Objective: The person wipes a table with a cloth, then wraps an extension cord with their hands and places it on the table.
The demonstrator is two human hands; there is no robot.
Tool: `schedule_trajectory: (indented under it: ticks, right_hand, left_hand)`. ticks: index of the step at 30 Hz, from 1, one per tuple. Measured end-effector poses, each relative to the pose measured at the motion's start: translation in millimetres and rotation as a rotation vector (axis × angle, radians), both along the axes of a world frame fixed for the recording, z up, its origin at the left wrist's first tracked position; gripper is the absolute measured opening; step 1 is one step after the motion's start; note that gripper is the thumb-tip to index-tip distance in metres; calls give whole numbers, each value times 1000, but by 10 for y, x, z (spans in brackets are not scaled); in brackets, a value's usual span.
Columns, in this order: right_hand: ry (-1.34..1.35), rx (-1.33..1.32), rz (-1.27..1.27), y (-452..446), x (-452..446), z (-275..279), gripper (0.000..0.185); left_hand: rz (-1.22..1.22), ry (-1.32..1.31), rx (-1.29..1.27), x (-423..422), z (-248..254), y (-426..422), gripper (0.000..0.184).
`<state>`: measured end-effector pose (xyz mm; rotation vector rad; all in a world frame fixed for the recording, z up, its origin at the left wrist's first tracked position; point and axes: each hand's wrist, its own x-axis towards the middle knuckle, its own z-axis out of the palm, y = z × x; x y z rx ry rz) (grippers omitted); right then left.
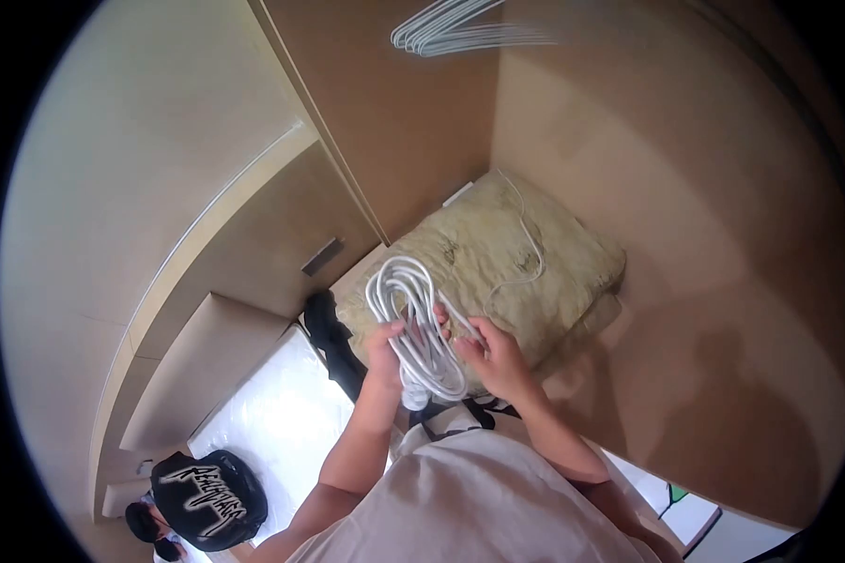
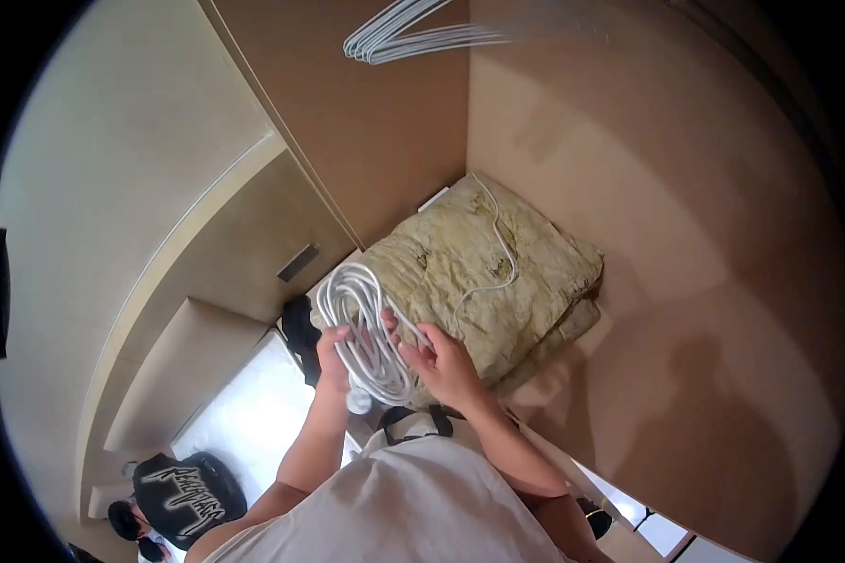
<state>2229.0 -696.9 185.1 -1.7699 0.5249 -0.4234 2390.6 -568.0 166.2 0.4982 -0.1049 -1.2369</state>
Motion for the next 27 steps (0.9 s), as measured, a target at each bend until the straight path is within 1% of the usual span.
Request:
schedule_trajectory:
  ticks: [3, 4, 5, 6, 9, 10, 13, 14, 15, 16, 17, 18, 21, 22, 23, 24, 25, 27]
  right_hand:
    - [-15, 61, -32, 74, 8, -50, 40]
    - [-34, 13, -41, 99, 0, -55, 41]
    - [37, -25, -3, 83, -13, 78, 42]
    - [35, -48, 4, 84, -20, 69, 43]
    - [75, -70, 52, 15, -10, 13, 44]
    - [98, -62, 75, 25, -15, 6, 44]
    - [119, -41, 79, 117, -34, -48, 40]
    - [71, -52, 98, 115, -36, -17, 36]
    - [121, -43, 102, 125, -33, -14, 32]
    - [91, -48, 93, 161, -29, -51, 33]
    - [61, -51, 86, 185, -11, -78, 34]
    - [56, -16, 80, 202, -15, -74, 33]
    - [94, 45, 114, 170, -81, -427, 31]
    - [58, 54, 113, 126, -99, -544, 29]
    - [25, 66, 115, 81, -127, -657, 27]
    - [-7, 77, 121, 31, -167, -746, 26]
    - [18, 22, 75, -50, -237, -836, 25]
    - [97, 44, 137, -308, -345, -970, 24]
  left_hand:
    - [34, -13, 81, -14, -162, -27, 67]
    - [42, -14, 106, -28, -233, -17, 69]
    - [51, -12, 129, -32, -229, -21, 70]
    - [40, 33, 118, -37, -228, -13, 69]
    - [95, 11, 212, -116, -164, -14, 68]
    - [74, 6, 236, -75, -314, 34, 74]
    - [113, -5, 101, -184, -89, -89, 80]
    - [90, -6, 90, -163, -168, -57, 86]
    - [110, 55, 116, -219, 2, -69, 80]
    - [55, 61, 37, -194, -116, -55, 78]
    - [2, 68, -39, -170, -74, -90, 75]
    - [15, 51, -36, -208, 14, -107, 64]
    - [85, -54, -33, -157, -28, -98, 61]
    - [176, -36, -16, -100, -23, -97, 58]
    - [134, 44, -137, -10, 90, -99, 52]
    - [209, 72, -199, 61, 199, -111, 49]
    - [288, 100, -259, 144, 274, -118, 46]
    - [440, -14, -215, 404, 290, -63, 41]
